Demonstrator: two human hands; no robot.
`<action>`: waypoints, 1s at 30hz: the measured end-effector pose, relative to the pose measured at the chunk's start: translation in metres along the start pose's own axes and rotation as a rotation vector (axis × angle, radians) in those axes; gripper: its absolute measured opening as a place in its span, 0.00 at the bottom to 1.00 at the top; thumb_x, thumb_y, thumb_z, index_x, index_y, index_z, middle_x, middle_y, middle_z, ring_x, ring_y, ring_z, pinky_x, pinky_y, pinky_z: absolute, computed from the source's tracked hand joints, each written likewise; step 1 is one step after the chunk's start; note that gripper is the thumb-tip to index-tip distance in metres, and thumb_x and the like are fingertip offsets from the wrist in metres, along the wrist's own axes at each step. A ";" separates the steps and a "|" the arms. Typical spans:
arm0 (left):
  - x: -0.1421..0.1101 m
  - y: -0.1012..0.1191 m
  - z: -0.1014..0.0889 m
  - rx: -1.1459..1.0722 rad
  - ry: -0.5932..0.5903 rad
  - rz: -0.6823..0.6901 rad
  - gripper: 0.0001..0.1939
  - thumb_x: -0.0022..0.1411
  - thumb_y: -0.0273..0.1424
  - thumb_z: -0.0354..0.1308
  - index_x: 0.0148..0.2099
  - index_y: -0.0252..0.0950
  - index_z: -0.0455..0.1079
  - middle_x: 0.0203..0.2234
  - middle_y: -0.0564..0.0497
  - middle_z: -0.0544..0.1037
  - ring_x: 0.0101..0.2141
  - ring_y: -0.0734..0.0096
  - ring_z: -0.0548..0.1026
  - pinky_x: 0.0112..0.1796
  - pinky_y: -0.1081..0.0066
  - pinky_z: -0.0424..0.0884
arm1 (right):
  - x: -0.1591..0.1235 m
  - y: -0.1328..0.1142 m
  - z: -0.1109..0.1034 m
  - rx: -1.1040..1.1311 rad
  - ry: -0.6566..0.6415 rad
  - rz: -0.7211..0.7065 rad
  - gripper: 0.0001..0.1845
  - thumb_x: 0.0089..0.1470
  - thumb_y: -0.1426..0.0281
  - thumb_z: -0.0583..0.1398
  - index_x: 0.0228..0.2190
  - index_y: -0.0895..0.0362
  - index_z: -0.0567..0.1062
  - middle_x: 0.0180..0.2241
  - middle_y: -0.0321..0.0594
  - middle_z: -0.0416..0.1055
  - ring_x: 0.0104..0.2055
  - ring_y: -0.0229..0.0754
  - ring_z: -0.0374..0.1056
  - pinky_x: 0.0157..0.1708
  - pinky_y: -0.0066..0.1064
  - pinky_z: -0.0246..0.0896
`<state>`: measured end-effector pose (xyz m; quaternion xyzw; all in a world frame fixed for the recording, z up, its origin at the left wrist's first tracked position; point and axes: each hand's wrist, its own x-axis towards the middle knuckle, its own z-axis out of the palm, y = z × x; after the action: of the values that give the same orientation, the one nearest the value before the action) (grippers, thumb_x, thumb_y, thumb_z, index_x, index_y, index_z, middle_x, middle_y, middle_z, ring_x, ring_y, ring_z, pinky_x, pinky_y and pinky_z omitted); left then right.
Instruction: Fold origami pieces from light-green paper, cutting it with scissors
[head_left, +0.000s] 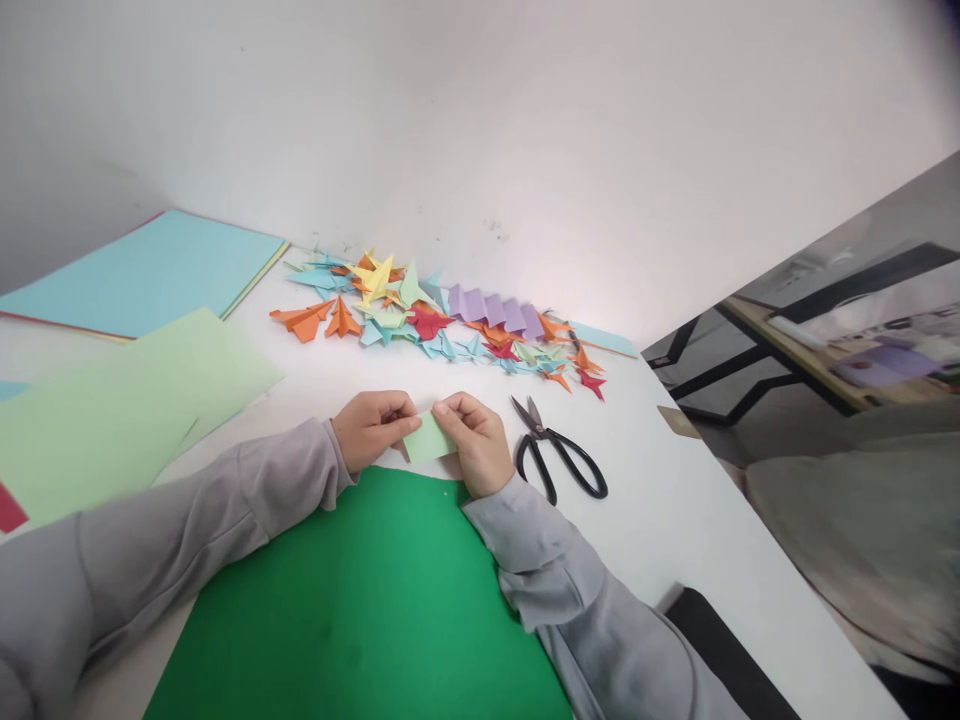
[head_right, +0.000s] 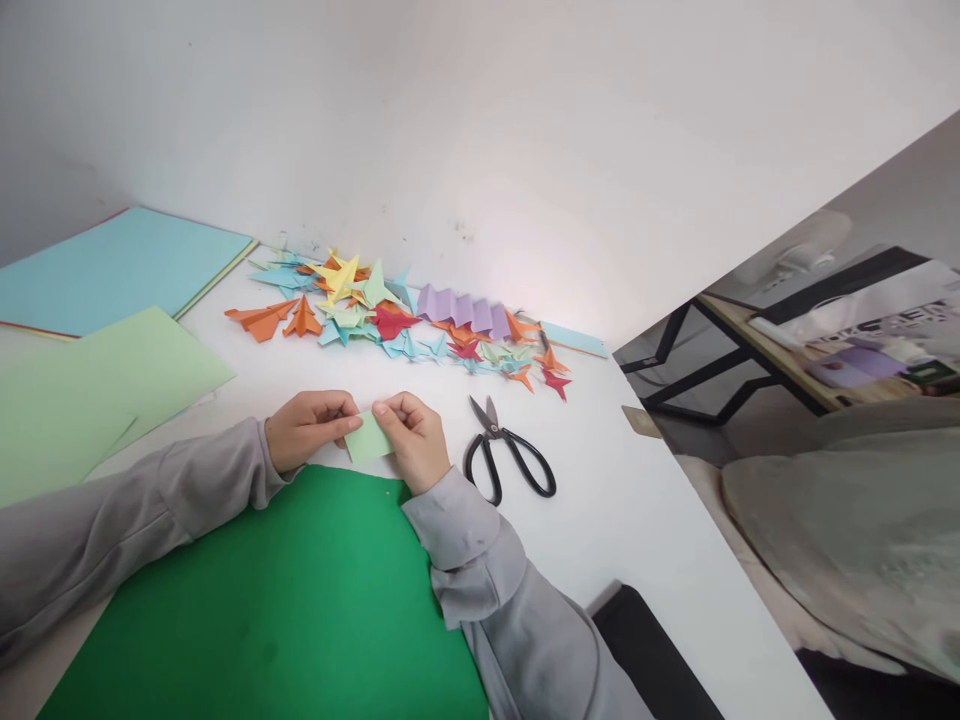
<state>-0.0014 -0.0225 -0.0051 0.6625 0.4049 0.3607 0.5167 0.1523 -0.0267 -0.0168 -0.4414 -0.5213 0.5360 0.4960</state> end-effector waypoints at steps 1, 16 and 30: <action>0.000 -0.001 0.000 0.019 -0.004 0.016 0.09 0.51 0.34 0.53 0.25 0.32 0.63 0.15 0.56 0.64 0.19 0.78 0.64 0.23 0.75 0.61 | 0.000 -0.001 0.000 -0.028 -0.016 -0.009 0.14 0.42 0.60 0.62 0.20 0.57 0.68 0.14 0.28 0.59 0.17 0.30 0.50 0.18 0.24 0.44; 0.000 -0.001 -0.001 -0.086 -0.031 -0.009 0.11 0.48 0.34 0.54 0.21 0.33 0.60 0.14 0.58 0.61 0.19 0.79 0.60 0.23 0.75 0.57 | 0.001 0.002 0.000 0.058 0.022 0.090 0.21 0.44 0.52 0.58 0.17 0.58 0.66 0.13 0.29 0.56 0.15 0.30 0.50 0.16 0.25 0.44; 0.002 -0.001 0.000 -0.029 0.052 0.018 0.12 0.52 0.36 0.53 0.25 0.32 0.62 0.15 0.58 0.62 0.17 0.80 0.63 0.19 0.77 0.63 | -0.002 -0.004 0.001 -0.265 -0.088 -0.122 0.23 0.49 0.56 0.55 0.14 0.57 0.58 0.14 0.27 0.49 0.18 0.30 0.45 0.17 0.25 0.42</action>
<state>-0.0009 -0.0210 -0.0058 0.6489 0.4069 0.3882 0.5124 0.1521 -0.0288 -0.0132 -0.4464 -0.6347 0.4502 0.4418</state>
